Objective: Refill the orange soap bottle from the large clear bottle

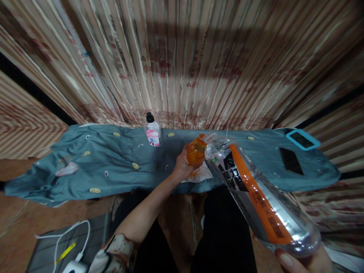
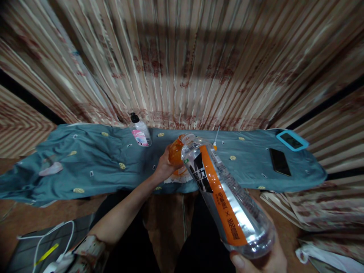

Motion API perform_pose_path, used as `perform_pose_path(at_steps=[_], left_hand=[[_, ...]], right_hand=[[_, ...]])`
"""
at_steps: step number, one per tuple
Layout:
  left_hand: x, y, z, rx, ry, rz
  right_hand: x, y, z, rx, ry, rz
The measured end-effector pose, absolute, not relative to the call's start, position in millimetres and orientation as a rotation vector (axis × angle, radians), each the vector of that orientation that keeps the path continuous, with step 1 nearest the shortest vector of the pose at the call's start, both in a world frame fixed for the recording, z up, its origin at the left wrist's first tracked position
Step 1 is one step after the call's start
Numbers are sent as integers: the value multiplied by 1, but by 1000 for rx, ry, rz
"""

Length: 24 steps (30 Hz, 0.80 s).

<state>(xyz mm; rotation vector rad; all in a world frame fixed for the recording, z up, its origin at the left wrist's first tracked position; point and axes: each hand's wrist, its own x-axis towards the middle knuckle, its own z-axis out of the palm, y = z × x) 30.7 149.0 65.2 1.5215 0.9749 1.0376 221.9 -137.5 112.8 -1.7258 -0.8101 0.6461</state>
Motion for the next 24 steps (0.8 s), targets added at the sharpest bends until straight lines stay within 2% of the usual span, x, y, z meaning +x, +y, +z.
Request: perform_pose_path(at_steps=[24], left_hand=[[30, 151, 65, 1540, 990, 1037]], right_hand=[[212, -133, 123, -1669, -728, 779]])
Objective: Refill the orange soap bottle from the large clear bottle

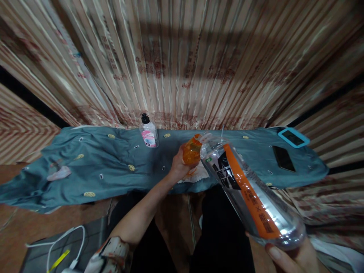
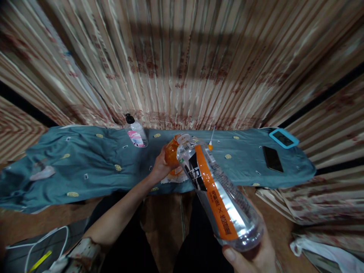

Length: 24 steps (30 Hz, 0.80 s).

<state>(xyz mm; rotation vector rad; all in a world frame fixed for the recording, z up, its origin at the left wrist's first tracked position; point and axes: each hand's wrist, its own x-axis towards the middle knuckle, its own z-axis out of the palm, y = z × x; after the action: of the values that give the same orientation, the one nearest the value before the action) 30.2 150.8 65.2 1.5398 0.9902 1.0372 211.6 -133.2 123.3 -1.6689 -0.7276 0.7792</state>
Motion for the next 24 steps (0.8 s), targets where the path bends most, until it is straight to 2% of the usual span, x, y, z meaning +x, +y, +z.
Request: perform_pose_path(at_steps=[24], left_hand=[[26, 154, 63, 1601, 881, 1043]], right_hand=[[205, -136, 109, -1626, -757, 749]])
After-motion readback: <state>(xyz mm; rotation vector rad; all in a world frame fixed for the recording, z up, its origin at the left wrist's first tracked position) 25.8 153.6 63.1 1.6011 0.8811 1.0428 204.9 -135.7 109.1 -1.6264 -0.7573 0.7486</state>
